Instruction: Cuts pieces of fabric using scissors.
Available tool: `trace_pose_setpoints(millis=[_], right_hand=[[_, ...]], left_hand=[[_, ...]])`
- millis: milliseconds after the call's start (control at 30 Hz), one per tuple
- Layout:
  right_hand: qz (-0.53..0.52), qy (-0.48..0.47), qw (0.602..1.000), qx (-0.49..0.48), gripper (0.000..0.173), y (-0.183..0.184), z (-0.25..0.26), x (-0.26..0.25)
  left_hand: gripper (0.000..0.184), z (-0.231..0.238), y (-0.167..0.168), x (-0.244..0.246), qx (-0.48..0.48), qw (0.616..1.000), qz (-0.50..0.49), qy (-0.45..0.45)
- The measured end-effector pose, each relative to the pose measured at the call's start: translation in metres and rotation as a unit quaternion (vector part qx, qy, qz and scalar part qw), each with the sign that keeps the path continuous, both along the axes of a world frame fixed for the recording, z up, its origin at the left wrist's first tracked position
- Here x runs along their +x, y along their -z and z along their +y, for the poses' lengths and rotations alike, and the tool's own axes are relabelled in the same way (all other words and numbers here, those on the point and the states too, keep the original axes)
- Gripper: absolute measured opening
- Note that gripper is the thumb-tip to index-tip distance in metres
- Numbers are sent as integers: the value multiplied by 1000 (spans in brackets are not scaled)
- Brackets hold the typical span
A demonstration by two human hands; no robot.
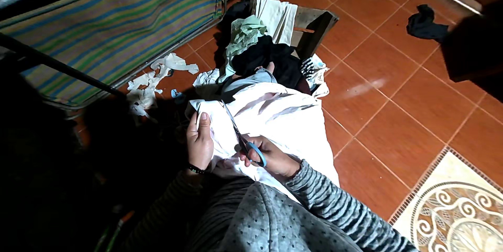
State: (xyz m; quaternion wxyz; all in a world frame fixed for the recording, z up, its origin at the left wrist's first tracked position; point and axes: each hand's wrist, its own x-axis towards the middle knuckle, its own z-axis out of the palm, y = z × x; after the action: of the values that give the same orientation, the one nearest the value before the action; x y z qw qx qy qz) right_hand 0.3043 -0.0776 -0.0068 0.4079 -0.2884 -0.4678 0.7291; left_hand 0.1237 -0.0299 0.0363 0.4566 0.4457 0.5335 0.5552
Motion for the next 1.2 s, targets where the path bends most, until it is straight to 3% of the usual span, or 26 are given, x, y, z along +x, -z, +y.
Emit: trace_pose_setpoints(millis=[333, 500, 567, 700, 767, 800, 900, 1000, 1100, 1200], right_hand=[[-8, 30, 999, -5, 34, 0, -2, -4], [-19, -41, 998, -48, 51, -8, 3, 4], [-68, -77, 991, -81, 55, -16, 7, 15], [-206, -226, 951, -45, 36, -34, 20, 69], [-258, -266, 928, -37, 20, -44, 28, 97], [-275, -241, 930, -31, 15, -51, 34, 106], [-335, -14, 942, 18, 12, -57, 59, 108], [-465, 123, 871, 94, 25, -33, 105, 98], [-579, 109, 796, 140, 47, -8, 143, 85], [-636, 63, 753, 160, 48, 29, 166, 75]], left_hand=[[26, -2, -1, 2, 17, 1000, 7, 2], [27, 0, -4, -1, -6, 1000, 9, 10], [28, 5, -8, -9, -51, 998, 17, 17], [30, 26, -10, -46, -196, 977, 24, 82], [32, 34, -7, -64, -245, 958, 111, 99], [33, 38, -6, -73, -257, 940, 186, 126], [54, 50, -4, -88, -277, 856, 368, 234], [57, 60, -12, -83, -282, 782, 472, 294], [48, 74, -24, -69, -282, 732, 531, 321], [64, 86, -20, -57, -238, 713, 559, 350]])
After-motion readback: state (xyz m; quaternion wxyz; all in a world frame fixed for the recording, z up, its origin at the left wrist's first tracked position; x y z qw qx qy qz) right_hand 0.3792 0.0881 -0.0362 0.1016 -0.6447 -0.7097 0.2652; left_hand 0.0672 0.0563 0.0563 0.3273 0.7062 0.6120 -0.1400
